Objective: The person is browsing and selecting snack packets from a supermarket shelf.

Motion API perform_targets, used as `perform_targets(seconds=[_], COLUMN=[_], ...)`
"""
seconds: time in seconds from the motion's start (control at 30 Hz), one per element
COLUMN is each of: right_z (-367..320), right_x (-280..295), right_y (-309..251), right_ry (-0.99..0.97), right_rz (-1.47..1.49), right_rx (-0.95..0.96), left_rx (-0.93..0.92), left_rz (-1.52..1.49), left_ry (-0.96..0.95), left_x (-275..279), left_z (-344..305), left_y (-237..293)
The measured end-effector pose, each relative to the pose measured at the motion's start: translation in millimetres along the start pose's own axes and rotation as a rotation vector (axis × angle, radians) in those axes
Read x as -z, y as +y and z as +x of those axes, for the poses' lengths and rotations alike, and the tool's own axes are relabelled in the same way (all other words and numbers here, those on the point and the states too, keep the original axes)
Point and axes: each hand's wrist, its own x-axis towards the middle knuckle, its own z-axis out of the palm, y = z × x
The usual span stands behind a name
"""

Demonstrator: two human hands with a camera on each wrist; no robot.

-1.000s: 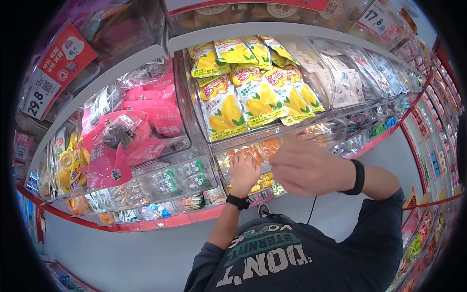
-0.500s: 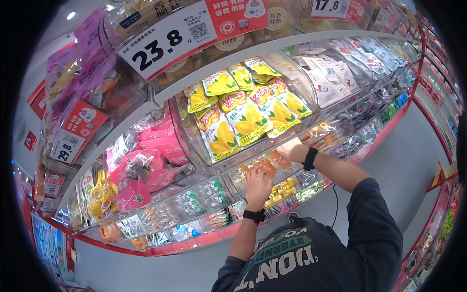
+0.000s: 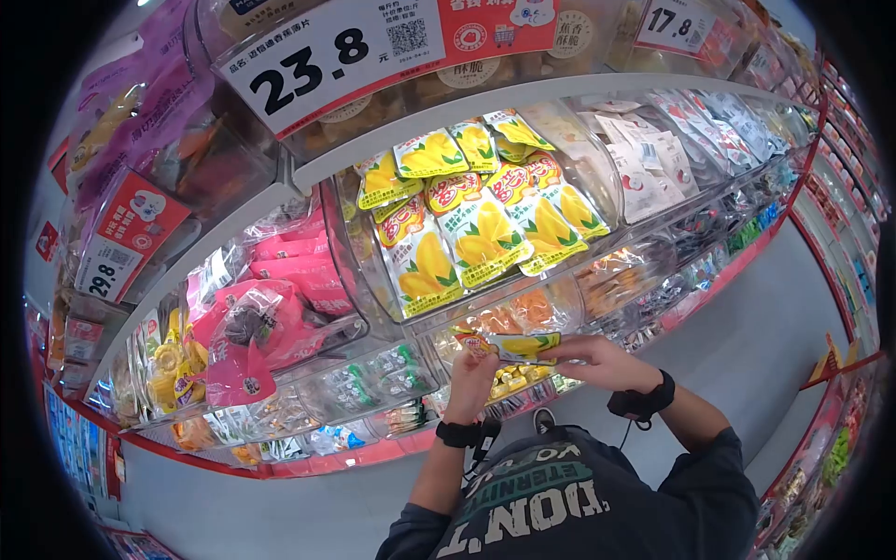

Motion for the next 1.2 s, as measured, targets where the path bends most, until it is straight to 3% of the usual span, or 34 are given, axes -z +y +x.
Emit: perform_targets(seconds=[0.03, 0.13, 0.17, 0.27, 0.43, 0.53, 0.63, 0.73, 0.77, 0.83, 0.9, 1.1, 1.2], right_z=[-4, -13, -16, -10, -6, -6, -6, -3, 3, 24, 50, 138, 196], right_x=[1, 8, -2, -7, -14, 3, 32, 44, 47, 52, 61, 112, 136], right_y=[-4, 18, 24, 3, 12, -6, -51, -95, -108, -131, -148, -139, -113], right_ry=[-0.020, -0.130, 0.126, 0.353, 0.015, -0.109, -0.325, -0.227, -0.140, 0.036, 0.174, 0.284, 0.435], right_rz=[0.036, -0.099, -0.078, 0.074, 0.048, 0.009, 0.139, 0.517, 0.565, 0.662, 0.721, 0.325, 0.263], right_rx=[-0.072, -0.230, -0.181, -0.262, -0.273, -0.184, -0.163, -0.178, -0.156, -0.107, -0.113, -0.003, 0.053], left_rx=[-0.013, -0.032, 0.004, 0.048, 0.049, -0.068, -0.070, -0.125, -0.223, -0.231, -0.422, -0.515, -0.575], left_rz=[-0.090, 0.083, 0.180, 0.371, 0.440, -0.012, -0.092, 0.501, 0.607, 0.921, 1.071, 1.270, 1.307], left_ry=[0.014, 0.060, 0.041, -0.013, -0.012, 0.044, 0.053, 0.196, 0.183, 0.216, 0.214, 0.228, 0.236], left_x=[-1, -17, -22, -32, -49, -17, -4, -11, 7, -1, -1, -2, -1], left_z=[-3, -10, -12, -14, -20, -10, 0, 5, 11, 12, 20, 20, 19], left_y=[-5, 4, 11, 22, 43, 12, 18, 23, 2, 8, -1, -7, -8])
